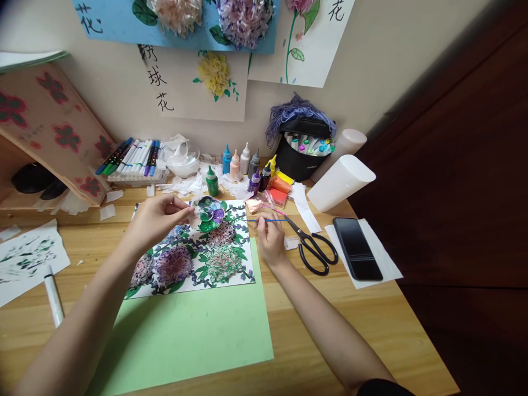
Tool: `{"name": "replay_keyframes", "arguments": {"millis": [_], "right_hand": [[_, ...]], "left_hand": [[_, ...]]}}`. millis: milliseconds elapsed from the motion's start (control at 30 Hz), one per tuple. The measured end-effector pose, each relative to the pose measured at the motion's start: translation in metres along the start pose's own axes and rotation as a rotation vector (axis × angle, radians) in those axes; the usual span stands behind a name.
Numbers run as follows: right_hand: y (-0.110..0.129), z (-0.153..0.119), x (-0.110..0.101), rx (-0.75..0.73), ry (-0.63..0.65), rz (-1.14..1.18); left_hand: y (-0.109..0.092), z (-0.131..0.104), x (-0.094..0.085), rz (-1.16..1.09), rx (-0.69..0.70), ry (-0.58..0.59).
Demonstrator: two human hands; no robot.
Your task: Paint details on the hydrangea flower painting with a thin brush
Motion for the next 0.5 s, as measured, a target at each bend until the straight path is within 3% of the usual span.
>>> {"name": "replay_keyframes", "arguments": {"millis": [500], "right_hand": [[0.0023, -0.0011, -0.0024, -0.045, -0.03, -0.009]], "left_hand": [[-0.0019, 0.001, -0.001, 0.014, 0.008, 0.003]]}}
Point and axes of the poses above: each hand's wrist, its own z-axis towards the middle knuckle, its own x-axis out of the palm, y = z × x, the point moved 5 cm from there along z, towards the middle knuckle, and after that the axes turned 13 degrees about x, right-handed, at the moved point
